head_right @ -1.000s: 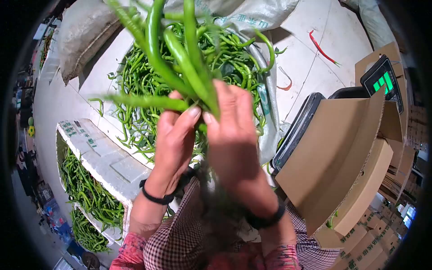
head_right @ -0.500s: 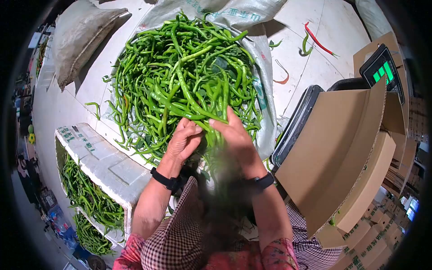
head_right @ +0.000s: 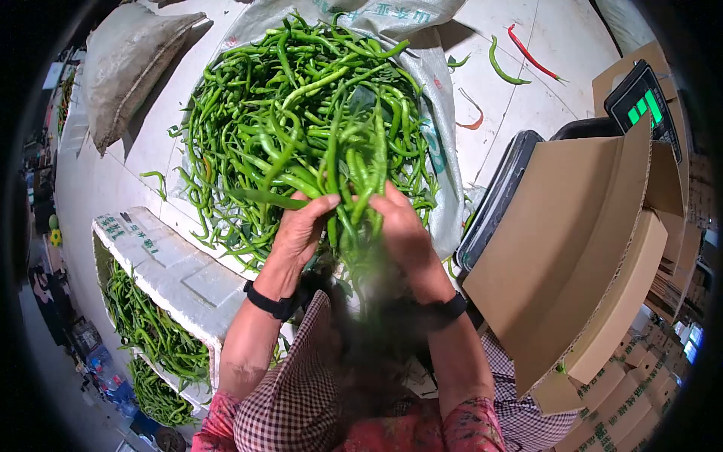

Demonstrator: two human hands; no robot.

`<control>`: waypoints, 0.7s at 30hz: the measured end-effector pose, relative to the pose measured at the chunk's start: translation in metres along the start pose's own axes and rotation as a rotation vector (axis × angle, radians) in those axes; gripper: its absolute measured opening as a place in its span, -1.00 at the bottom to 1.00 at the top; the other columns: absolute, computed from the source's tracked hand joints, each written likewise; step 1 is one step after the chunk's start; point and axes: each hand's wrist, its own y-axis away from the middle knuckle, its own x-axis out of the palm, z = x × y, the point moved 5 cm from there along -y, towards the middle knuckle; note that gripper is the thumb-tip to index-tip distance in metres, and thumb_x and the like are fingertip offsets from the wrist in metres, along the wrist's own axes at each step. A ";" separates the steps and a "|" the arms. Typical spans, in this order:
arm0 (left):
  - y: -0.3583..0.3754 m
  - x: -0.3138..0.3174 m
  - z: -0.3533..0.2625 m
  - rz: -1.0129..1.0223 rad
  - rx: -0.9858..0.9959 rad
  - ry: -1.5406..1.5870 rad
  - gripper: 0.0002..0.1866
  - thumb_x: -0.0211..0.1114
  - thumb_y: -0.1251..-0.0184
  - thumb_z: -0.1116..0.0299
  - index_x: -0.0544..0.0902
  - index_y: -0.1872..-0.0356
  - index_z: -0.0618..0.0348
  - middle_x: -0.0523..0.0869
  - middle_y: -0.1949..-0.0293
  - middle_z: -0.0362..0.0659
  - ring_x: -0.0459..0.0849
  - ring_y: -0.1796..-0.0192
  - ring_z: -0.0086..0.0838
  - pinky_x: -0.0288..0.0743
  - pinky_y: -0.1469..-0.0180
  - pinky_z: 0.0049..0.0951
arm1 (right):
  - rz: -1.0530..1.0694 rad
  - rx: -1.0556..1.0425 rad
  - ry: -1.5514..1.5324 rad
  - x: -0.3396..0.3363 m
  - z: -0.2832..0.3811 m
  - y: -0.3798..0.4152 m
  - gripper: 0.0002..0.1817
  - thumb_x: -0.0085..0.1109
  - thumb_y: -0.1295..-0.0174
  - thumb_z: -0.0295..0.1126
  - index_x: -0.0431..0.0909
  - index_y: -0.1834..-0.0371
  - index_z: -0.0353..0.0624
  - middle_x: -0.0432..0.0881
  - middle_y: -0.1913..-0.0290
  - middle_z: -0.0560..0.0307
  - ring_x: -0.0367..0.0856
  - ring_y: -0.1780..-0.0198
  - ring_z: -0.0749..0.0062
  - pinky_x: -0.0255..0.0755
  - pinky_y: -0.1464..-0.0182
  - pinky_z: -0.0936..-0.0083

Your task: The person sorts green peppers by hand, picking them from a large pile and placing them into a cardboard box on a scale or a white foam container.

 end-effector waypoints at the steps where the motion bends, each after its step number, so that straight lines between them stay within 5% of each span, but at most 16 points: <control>1: -0.001 0.000 0.004 0.042 -0.056 0.012 -0.59 0.31 -0.21 0.50 0.51 -0.09 0.37 0.69 0.05 -0.05 0.68 0.04 -0.36 0.51 -0.17 -0.34 | 0.006 -0.123 0.156 -0.003 0.005 0.002 -0.64 -0.11 -0.43 -0.40 0.48 -0.17 -0.37 0.62 -0.03 -0.03 0.54 -0.13 0.32 0.37 -0.18 0.51; 3: -0.002 -0.001 0.017 -0.028 -0.025 -0.016 -0.64 0.35 -0.25 0.43 0.55 -0.05 0.32 0.71 0.15 -0.12 0.69 0.10 -0.42 0.57 -0.07 -0.38 | -0.025 -0.246 0.237 -0.003 0.005 0.003 -0.63 -0.04 -0.38 -0.41 0.46 -0.19 -0.34 0.63 -0.02 -0.01 0.56 -0.09 0.28 0.39 -0.14 0.49; 5: -0.004 -0.011 0.033 -0.122 -0.117 -0.052 -0.64 0.38 -0.26 0.38 0.56 -0.03 0.30 0.70 0.20 -0.15 0.70 0.20 -0.48 0.62 0.11 -0.46 | -0.039 0.182 -0.155 0.006 -0.025 0.003 -0.49 0.03 -0.32 -0.48 0.32 -0.36 -0.27 0.56 -0.15 0.06 0.48 -0.13 0.49 0.41 -0.12 0.59; 6: -0.007 -0.009 0.034 -0.134 -0.092 0.002 -0.64 0.39 -0.26 0.35 0.56 -0.01 0.29 0.69 0.19 -0.16 0.69 0.26 -0.51 0.62 0.29 -0.53 | -0.077 0.124 0.071 0.007 -0.019 -0.001 -0.45 0.11 -0.31 -0.40 0.29 -0.37 -0.26 0.55 -0.13 0.07 0.47 -0.13 0.51 0.36 -0.17 0.58; 9: -0.008 -0.003 0.021 -0.122 0.016 -0.010 -0.63 0.42 -0.19 0.37 0.58 0.00 0.26 0.68 0.18 -0.19 0.65 0.16 -0.51 0.55 0.10 -0.49 | 0.013 0.149 0.028 0.011 0.008 0.005 -0.47 0.13 -0.32 -0.34 0.32 -0.32 -0.31 0.56 -0.07 0.12 0.47 -0.09 0.52 0.32 -0.21 0.57; 11: 0.007 0.019 -0.010 -0.046 0.075 0.019 -0.56 0.41 -0.18 0.41 0.53 -0.07 0.28 0.68 0.20 -0.17 0.67 0.21 -0.48 0.60 0.19 -0.46 | 0.055 0.163 -0.011 0.005 0.029 0.013 -0.48 0.09 -0.35 -0.29 0.33 -0.31 -0.35 0.56 -0.06 0.10 0.50 -0.08 0.49 0.35 -0.20 0.52; 13: 0.004 0.010 -0.016 -0.012 0.037 -0.006 -0.57 0.39 -0.19 0.41 0.52 -0.07 0.29 0.67 0.26 -0.17 0.67 0.25 -0.47 0.60 0.23 -0.47 | -0.034 0.191 -0.452 -0.007 0.032 0.018 -0.57 0.03 -0.37 -0.34 0.40 -0.26 -0.28 0.61 -0.01 0.09 0.58 0.01 0.42 0.43 -0.10 0.44; 21: 0.055 0.057 -0.069 0.101 -0.029 -0.222 -0.50 0.43 -0.11 0.40 0.53 -0.07 0.37 0.65 0.29 -0.17 0.63 0.33 -0.48 0.53 0.21 -0.50 | 0.027 0.128 -0.872 -0.022 0.045 0.039 -0.56 -0.08 -0.48 -0.37 0.29 -0.35 -0.34 0.55 0.07 0.07 0.55 0.08 0.36 0.45 -0.14 0.41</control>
